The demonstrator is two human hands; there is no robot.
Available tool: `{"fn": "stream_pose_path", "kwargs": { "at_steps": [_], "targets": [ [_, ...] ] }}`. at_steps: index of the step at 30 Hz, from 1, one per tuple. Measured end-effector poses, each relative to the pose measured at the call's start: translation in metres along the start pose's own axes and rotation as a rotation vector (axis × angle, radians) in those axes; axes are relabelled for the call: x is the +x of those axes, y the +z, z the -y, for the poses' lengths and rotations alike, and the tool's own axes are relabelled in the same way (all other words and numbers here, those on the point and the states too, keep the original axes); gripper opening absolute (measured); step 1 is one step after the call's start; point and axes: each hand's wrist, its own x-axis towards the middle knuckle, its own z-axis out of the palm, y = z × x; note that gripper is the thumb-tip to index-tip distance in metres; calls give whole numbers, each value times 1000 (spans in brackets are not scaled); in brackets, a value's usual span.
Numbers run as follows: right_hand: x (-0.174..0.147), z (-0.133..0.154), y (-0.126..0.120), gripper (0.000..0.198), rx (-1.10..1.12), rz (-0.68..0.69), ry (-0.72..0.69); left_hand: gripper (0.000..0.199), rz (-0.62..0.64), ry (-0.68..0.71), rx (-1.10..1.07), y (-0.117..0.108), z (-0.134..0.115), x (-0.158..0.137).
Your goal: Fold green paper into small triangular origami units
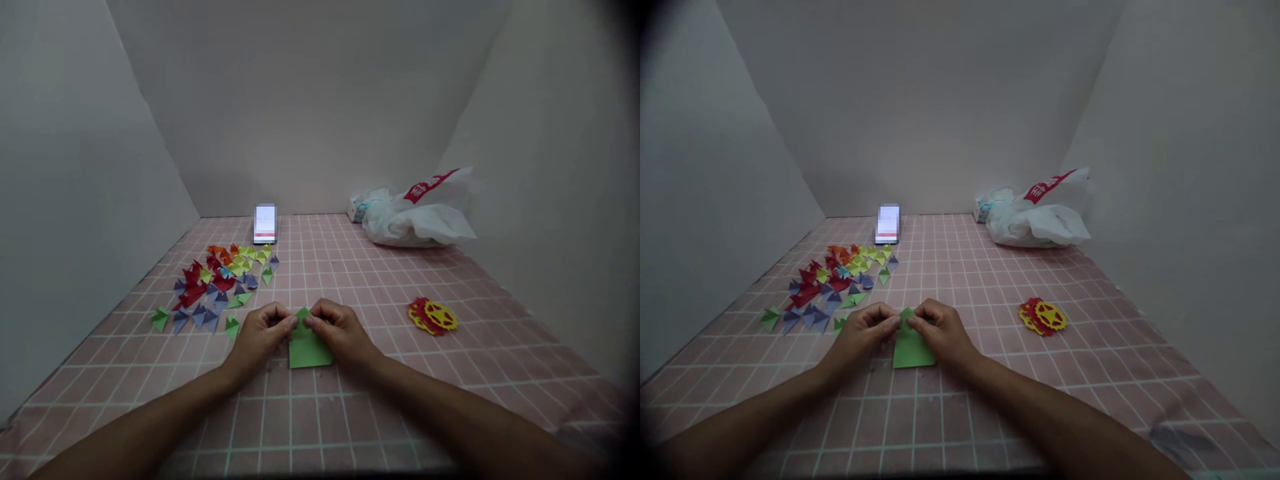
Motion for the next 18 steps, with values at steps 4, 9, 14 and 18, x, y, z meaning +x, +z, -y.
{"fn": "stream_pose_path", "kwargs": {
  "at_steps": [4, 9, 14, 18],
  "targets": [
    [0, 5, -1, 22, -37, -24, -24, 27, -9, 18, 8, 0, -4, 0],
    [0, 8, 0, 24, 15, -43, 16, 28, 3, 32, -9, 2, -8, -1],
    [1, 6, 0, 24, 48, -10, 47, 23, -3, 29, -47, 2, -9, 1],
    [1, 5, 1, 22, 78, 14, 59, 22, -23, 59, -21, 2, -8, 1]
  ]
}}
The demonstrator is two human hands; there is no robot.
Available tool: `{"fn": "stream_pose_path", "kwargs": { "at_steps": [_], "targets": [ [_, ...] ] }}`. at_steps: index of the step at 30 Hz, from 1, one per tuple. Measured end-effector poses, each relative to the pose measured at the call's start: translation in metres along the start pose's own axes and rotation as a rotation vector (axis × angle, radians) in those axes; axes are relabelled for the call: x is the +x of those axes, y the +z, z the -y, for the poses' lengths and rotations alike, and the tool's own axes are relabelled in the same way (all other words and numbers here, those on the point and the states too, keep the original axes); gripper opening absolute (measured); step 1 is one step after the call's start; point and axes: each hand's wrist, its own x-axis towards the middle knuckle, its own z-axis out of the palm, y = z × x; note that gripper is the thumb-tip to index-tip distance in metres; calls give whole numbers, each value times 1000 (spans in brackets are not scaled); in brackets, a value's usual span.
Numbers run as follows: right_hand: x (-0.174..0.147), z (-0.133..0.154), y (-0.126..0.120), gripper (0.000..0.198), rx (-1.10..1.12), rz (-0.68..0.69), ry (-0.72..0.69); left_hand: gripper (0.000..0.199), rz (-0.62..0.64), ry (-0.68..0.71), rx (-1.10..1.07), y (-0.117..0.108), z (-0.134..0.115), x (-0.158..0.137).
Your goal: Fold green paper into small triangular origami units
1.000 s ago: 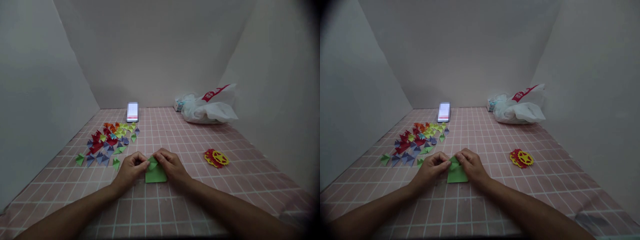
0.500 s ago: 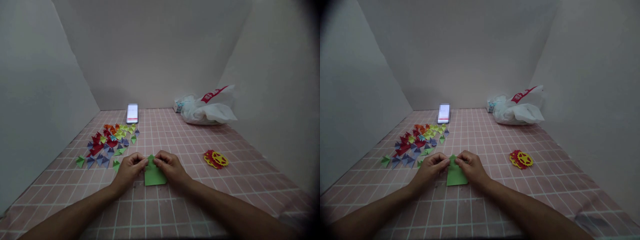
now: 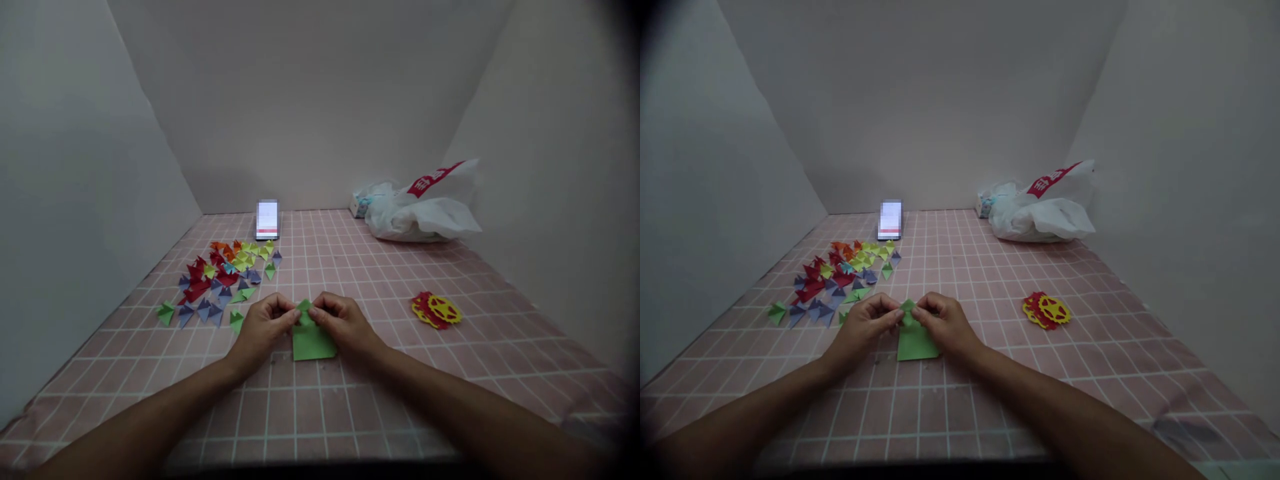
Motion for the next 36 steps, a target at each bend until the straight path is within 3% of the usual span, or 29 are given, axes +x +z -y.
{"fn": "stream_pose_path", "kwargs": {
  "at_steps": [6, 19, 32, 36],
  "targets": [
    [1, -1, -2, 22, -66, 2, -39, 22, -3, -3, -69, 1, 1, 0],
    [3, -2, -4, 23, 77, 24, 33, 23, -16, 21, -171, 0, 3, -1],
    [4, -5, -3, 23, 92, 42, 22, 15, -26, 81, -104, 0, 5, 1],
    [5, -9, -2, 14, 108, 42, -13, 14, -15, 65, -115, -1, 10, 3]
  ]
}}
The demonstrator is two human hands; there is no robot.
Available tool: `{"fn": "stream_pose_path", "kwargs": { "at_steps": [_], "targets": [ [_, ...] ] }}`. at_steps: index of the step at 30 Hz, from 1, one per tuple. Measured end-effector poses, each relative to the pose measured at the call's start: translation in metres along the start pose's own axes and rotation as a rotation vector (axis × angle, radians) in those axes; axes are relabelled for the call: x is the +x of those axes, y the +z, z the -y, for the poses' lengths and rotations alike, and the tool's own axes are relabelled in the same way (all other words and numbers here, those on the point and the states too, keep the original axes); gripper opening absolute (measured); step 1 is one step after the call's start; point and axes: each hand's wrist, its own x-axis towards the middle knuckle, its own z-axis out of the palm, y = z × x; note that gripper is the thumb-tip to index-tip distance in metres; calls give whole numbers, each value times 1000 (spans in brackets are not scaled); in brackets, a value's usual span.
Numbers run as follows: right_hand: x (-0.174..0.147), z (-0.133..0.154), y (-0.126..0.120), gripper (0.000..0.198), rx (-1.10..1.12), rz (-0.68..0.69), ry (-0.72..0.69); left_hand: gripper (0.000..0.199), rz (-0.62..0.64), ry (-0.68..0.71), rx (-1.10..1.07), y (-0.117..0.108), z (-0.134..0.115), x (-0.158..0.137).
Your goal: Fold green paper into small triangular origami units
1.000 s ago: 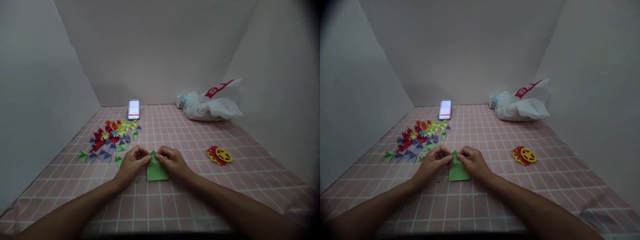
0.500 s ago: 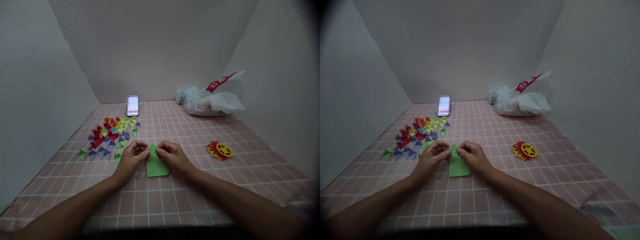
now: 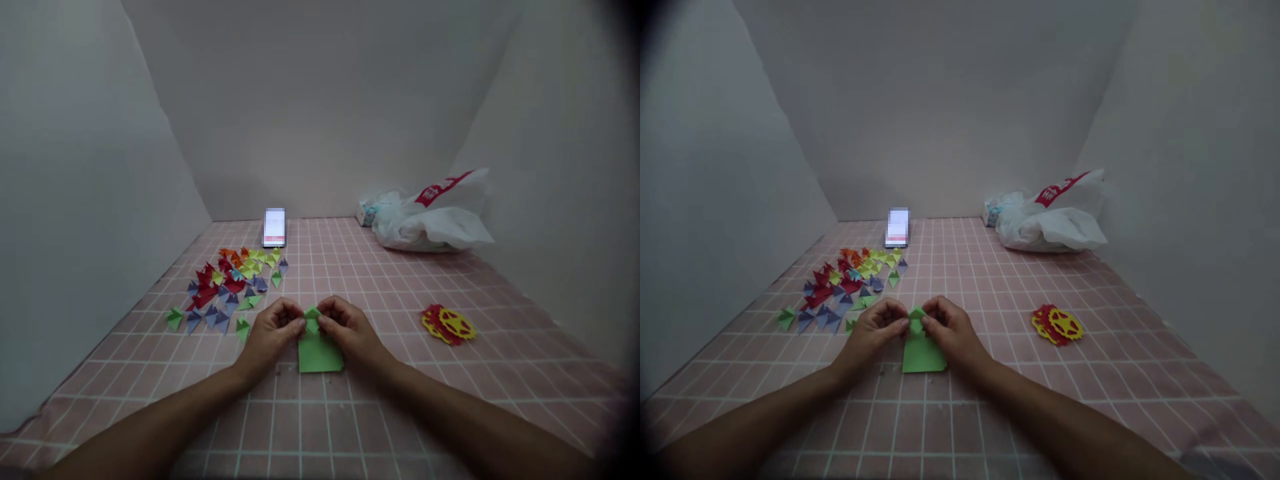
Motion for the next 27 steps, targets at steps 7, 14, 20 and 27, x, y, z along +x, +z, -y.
{"fn": "stream_pose_path", "kwargs": {
  "at_steps": [7, 14, 20, 27],
  "targets": [
    [2, -9, -2, 7, -49, -19, -67, 13, 20, -55, -59, 3, 1, 2],
    [3, -16, 0, 17, 7, -1, -3, 18, 4, -80, -76, 3, 2, 2],
    [5, -12, 1, 27, 87, 17, 36, 20, -22, -89, -108, 1, 7, 3],
    [5, -10, 1, 19, 50, 50, 28, 24, -24, -139, -116, -3, 8, 5]
  ]
}}
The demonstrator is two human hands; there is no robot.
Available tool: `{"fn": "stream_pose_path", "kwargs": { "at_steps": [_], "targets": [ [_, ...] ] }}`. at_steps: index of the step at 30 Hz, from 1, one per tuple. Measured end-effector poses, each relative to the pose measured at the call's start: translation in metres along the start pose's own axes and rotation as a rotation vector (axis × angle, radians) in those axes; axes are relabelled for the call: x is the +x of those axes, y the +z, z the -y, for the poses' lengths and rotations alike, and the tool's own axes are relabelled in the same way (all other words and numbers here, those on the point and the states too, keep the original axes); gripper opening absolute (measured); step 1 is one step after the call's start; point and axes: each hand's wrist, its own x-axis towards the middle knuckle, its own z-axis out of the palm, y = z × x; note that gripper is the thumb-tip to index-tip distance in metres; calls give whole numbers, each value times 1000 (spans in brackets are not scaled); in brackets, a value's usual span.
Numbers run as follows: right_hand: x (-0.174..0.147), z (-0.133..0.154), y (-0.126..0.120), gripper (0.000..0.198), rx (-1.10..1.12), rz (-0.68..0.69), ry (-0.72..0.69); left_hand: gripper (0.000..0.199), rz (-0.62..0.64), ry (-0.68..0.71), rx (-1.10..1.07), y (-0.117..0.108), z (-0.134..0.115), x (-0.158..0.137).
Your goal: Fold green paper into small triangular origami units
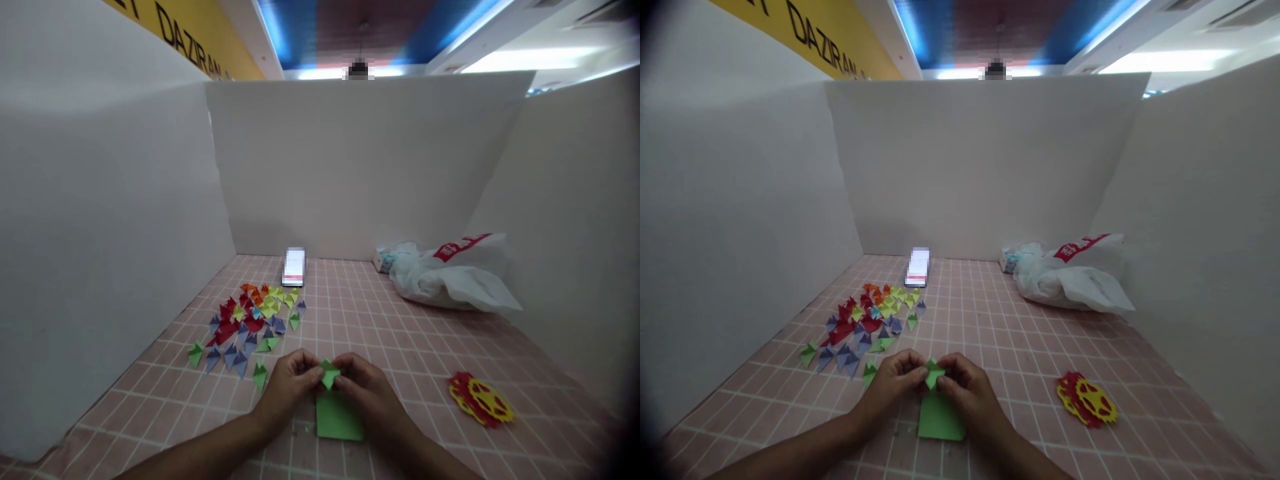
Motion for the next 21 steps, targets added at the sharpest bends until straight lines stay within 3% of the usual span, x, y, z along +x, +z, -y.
{"fn": "stream_pose_path", "kwargs": {
  "at_steps": [3, 8, 13, 21],
  "targets": [
    [-2, 3, 0, 27, -15, -48, -74, 24, -67, -5, -15, -1, -6, -3],
    [-5, 14, -3, 12, -297, -46, -265, 27, -76, -63, 4, -1, -13, -5],
    [-5, 18, -6, 17, -479, -1, -460, 26, -66, -71, 21, 1, -14, -7],
    [-5, 19, -6, 12, -496, 9, -474, 21, -55, -50, 92, 2, -17, -9]
  ]
}}
